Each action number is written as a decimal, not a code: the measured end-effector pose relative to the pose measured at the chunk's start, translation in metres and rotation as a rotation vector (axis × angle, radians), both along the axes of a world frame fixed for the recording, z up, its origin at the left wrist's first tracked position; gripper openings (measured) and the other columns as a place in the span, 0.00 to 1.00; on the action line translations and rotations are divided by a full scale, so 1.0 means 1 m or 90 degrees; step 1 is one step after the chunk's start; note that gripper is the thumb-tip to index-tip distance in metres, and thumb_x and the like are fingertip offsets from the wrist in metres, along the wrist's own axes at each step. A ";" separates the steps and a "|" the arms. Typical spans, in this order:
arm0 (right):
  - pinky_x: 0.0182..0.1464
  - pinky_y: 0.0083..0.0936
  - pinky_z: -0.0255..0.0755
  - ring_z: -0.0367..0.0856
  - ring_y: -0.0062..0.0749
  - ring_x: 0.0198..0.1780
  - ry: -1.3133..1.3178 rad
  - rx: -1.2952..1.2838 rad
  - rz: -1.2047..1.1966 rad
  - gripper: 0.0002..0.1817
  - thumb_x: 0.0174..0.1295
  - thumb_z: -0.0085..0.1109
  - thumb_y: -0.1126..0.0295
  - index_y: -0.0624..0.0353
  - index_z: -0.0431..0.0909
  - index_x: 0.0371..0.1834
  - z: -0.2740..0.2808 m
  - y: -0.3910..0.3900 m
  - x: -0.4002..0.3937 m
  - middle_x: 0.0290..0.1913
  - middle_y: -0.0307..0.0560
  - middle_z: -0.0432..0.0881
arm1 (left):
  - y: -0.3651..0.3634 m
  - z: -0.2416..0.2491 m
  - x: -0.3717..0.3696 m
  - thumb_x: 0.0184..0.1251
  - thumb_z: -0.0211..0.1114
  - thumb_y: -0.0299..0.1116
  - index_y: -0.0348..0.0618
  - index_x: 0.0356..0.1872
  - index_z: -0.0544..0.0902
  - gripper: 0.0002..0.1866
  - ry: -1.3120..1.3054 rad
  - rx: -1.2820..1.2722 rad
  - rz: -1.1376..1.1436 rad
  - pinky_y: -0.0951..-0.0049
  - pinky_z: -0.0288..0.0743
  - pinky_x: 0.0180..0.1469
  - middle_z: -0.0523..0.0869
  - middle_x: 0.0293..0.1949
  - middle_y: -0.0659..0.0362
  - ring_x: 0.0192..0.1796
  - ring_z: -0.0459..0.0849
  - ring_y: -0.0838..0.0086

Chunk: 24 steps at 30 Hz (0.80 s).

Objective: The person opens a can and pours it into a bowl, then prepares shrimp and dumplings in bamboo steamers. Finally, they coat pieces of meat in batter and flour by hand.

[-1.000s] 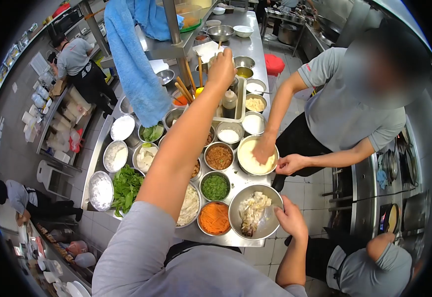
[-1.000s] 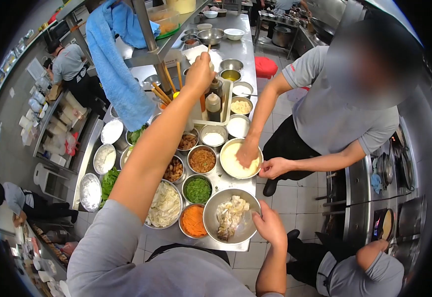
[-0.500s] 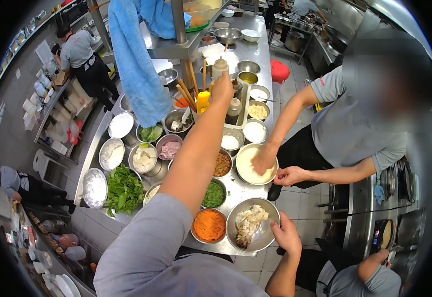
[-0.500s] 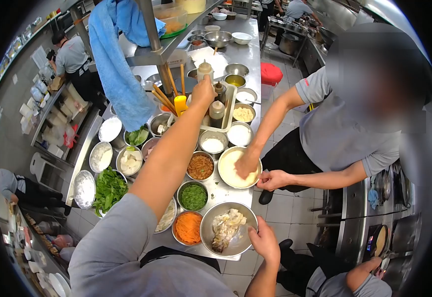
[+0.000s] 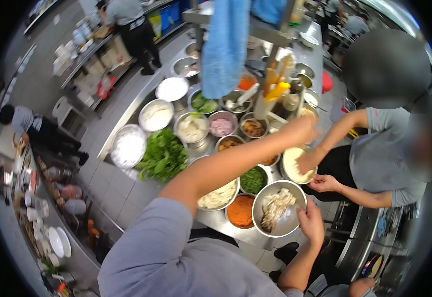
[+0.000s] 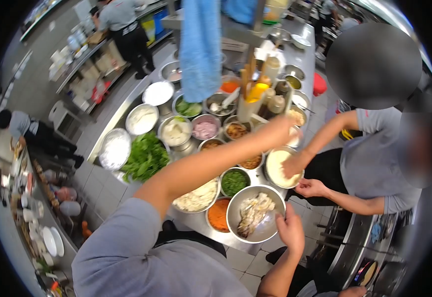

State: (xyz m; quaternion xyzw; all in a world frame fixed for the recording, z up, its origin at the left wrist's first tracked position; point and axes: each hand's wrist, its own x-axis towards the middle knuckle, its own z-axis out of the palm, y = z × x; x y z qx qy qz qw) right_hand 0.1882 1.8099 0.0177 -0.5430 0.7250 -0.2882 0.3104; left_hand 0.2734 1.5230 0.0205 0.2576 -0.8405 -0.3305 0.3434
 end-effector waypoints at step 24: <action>0.53 0.44 0.75 0.81 0.57 0.53 0.132 -0.057 0.661 0.25 0.52 0.69 0.62 0.57 0.74 0.52 -0.024 -0.215 0.731 0.51 0.62 0.82 | 0.174 -0.022 0.758 0.56 0.49 0.20 0.34 0.61 0.65 0.27 0.603 0.756 0.354 0.47 0.86 0.50 0.76 0.57 0.46 0.51 0.85 0.52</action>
